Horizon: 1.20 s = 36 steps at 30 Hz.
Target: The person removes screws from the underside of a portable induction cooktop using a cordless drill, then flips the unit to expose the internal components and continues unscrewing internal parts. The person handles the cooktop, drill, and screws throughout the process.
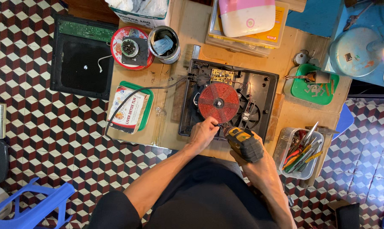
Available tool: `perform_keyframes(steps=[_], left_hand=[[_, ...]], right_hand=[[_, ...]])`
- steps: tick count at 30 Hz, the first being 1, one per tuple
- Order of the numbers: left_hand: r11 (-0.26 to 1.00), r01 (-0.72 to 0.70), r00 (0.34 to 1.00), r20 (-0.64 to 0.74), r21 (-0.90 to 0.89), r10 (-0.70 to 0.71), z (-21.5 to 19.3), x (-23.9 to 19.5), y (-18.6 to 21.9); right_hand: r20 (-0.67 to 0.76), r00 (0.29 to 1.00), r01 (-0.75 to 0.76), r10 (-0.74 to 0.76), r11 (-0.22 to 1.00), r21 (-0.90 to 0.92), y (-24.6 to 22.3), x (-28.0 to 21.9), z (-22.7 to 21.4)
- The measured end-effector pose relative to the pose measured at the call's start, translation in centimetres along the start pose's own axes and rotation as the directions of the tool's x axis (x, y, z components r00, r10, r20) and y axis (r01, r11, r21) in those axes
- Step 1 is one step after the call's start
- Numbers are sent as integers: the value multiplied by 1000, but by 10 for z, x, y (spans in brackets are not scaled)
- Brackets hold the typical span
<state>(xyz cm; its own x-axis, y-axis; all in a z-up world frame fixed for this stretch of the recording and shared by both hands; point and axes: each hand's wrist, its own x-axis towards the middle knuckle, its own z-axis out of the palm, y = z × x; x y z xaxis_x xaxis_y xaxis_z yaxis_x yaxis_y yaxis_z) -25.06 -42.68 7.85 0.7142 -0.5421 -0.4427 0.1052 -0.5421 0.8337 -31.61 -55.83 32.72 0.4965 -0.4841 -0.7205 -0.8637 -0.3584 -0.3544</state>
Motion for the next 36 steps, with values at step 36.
perform_keyframes(steps=[36], left_hand=[[988, -123, 989, 92, 92, 114, -7, 36, 37]], right_hand=[[-130, 984, -98, 119, 982, 161, 41, 31, -48]])
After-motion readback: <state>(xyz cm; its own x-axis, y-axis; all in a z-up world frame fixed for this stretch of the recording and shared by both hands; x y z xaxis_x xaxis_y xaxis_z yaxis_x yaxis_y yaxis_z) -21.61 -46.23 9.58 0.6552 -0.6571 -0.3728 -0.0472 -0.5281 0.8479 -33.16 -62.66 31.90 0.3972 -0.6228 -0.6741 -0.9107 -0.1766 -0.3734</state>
